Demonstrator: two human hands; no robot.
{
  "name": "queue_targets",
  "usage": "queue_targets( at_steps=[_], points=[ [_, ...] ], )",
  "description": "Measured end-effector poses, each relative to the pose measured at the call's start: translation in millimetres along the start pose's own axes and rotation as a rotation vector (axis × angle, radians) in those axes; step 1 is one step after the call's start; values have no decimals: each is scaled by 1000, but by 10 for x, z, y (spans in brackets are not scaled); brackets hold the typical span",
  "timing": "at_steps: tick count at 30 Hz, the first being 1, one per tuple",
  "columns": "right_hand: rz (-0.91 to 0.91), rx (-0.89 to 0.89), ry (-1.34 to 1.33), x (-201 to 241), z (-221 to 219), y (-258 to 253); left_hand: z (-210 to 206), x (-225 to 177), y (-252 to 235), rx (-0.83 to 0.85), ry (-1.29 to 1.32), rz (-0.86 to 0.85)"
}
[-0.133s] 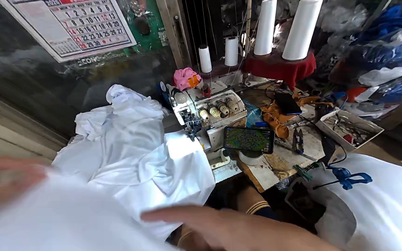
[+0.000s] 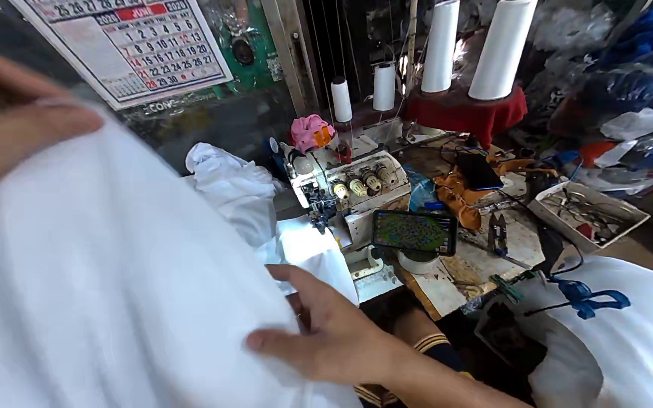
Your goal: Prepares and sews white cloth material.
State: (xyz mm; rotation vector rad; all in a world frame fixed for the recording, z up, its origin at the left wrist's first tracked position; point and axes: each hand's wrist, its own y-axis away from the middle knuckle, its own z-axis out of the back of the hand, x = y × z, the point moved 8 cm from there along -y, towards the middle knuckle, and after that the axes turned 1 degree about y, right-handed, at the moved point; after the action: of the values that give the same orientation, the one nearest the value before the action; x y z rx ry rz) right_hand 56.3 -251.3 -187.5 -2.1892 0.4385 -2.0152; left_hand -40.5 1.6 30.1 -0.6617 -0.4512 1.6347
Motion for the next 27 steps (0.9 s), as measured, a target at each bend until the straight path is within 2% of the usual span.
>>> queue_targets(
  at_steps=[1,2,4,7,9,11,13,14,16,18,20,23,25,27],
  points=[
    [-7,-50,-14,-172,56,-33,-116,-8,-199,16,-26,76],
    [-2,-72,-11,-318,104,-7,-284,-26,-336,30,-42,82],
    [2,-92,32,-617,195,145,-871,-263,-360,102,65,93],
    [-62,-155,-2,-1137,375,236,-1942,-233,-8,237,291,112],
    [-93,-193,-75,-1268,468,227,-2371,-184,257,278,358,188],
    [-76,-196,-65,-1204,539,255,-2473,-198,369,245,362,235],
    [-20,-256,21,-1108,652,331,-2393,-299,400,131,378,213],
    [8,-335,81,-1085,733,372,-2359,-348,408,49,405,200],
    [46,-602,266,-1105,903,460,-2402,-379,445,-96,428,188],
    [67,-771,438,-1124,990,521,-2557,-328,496,-148,409,186],
    [71,-754,471,-1141,1026,508,-2649,-269,542,-118,378,214],
    [24,-607,264,-1199,1052,466,-2579,-328,559,-49,268,230],
    [8,-515,126,-1161,1025,498,-2456,-434,561,-71,221,212],
    [15,-521,97,-1145,1027,594,-2425,-466,583,-126,229,233]
  ],
)
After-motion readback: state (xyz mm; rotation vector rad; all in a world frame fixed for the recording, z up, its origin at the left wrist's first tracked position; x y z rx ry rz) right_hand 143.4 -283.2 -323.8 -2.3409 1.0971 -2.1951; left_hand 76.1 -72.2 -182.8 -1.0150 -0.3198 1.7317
